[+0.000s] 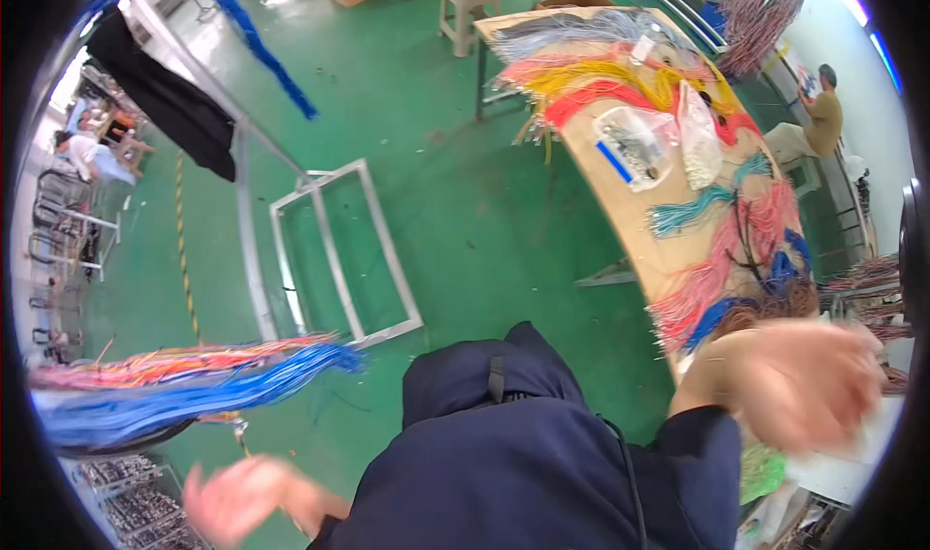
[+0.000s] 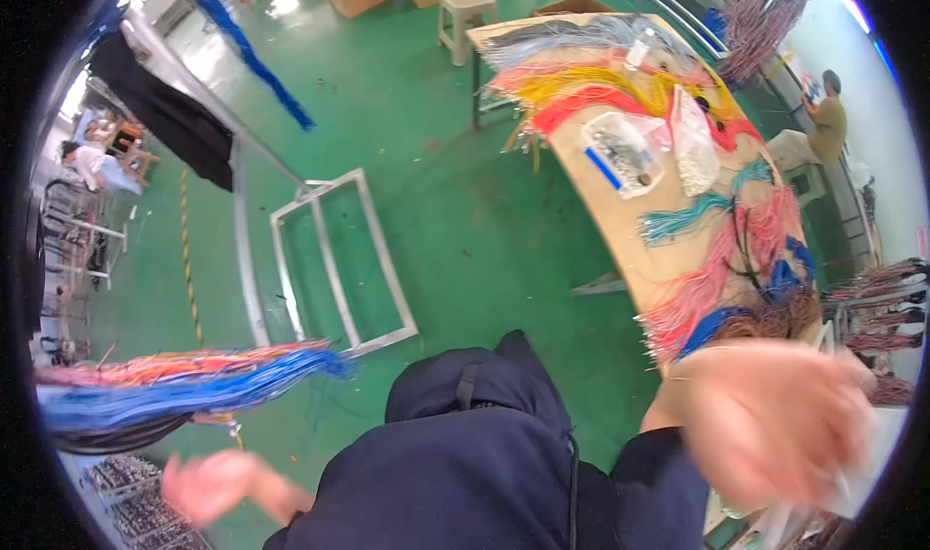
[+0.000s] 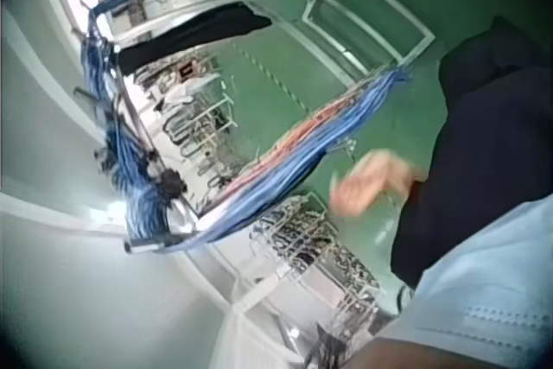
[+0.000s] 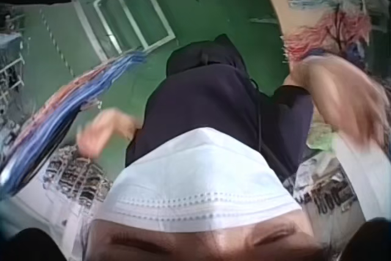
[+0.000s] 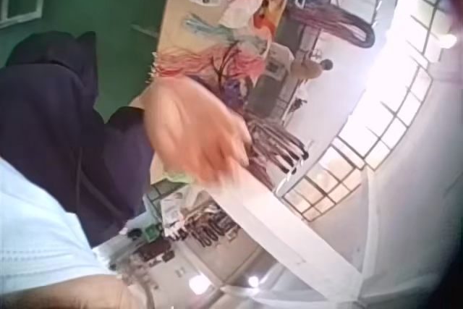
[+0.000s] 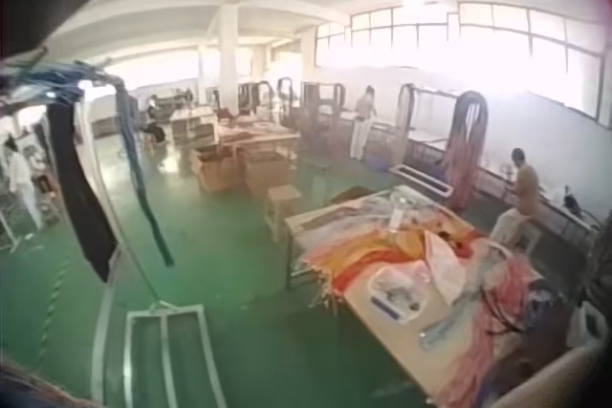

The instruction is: The person gathers wires from a table, threads them through a black flexible tube, and inserts the wire terminals into plastic connectors.

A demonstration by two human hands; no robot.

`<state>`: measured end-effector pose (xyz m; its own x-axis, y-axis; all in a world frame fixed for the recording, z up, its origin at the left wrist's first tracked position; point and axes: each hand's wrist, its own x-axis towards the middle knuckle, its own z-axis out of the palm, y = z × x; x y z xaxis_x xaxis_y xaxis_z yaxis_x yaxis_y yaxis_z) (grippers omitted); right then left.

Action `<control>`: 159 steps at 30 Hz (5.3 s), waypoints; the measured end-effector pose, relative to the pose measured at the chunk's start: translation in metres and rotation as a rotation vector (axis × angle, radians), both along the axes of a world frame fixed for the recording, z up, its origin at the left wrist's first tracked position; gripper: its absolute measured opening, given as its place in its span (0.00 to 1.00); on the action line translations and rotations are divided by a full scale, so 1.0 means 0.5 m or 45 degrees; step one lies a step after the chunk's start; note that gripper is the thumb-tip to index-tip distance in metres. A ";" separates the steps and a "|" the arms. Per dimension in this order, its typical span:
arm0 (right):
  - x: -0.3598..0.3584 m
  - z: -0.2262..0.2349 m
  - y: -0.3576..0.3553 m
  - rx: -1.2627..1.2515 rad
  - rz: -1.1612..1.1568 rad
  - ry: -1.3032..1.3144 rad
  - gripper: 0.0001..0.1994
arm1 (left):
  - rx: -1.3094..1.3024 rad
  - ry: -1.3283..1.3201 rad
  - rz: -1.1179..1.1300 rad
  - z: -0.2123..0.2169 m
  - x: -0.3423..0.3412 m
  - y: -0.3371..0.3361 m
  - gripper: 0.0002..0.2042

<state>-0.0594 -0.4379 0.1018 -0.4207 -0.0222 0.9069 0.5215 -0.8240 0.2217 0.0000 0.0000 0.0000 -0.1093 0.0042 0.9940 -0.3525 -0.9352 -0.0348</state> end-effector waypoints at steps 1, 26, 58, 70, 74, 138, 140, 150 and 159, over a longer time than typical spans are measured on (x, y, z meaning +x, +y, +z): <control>-0.020 -0.082 0.003 0.087 -0.354 0.809 0.12 | -0.241 0.610 -0.451 -0.041 0.049 -0.148 0.09; 0.368 -0.690 -0.146 1.982 -0.116 2.316 0.14 | -0.514 3.741 -1.546 -0.538 0.480 -0.931 0.10; 0.626 -0.561 -0.217 3.260 1.840 0.997 0.10 | 1.328 1.946 -1.657 -0.551 0.839 -1.134 0.07; 0.640 -0.614 -0.241 3.333 1.684 0.525 0.11 | -0.142 4.042 -1.321 -0.384 0.922 -1.180 0.06; 0.658 -0.611 -0.252 3.224 1.638 0.307 0.11 | -0.102 4.210 -1.125 -0.378 0.890 -1.094 0.07; 0.719 -0.574 -0.338 3.200 1.465 0.523 0.10 | 0.839 2.222 -2.357 -0.382 0.961 -1.175 0.18; 0.724 -0.570 -0.336 3.223 1.366 0.573 0.09 | 0.745 2.123 -2.003 -0.418 0.989 -1.211 0.13; 0.732 -0.566 -0.327 3.255 1.383 0.694 0.09 | 1.272 1.657 -2.275 -0.549 0.942 -1.431 0.04; 0.725 -0.578 -0.331 3.232 1.534 0.556 0.10 | 1.065 1.631 -2.317 -0.519 0.948 -1.419 0.08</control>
<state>0.3032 -0.6034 -0.1873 0.4551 -0.2674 -0.8494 0.3699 0.9244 -0.0928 0.4738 -0.7096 -0.2597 -0.0308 -0.9267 0.3745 -0.6181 0.3121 0.7215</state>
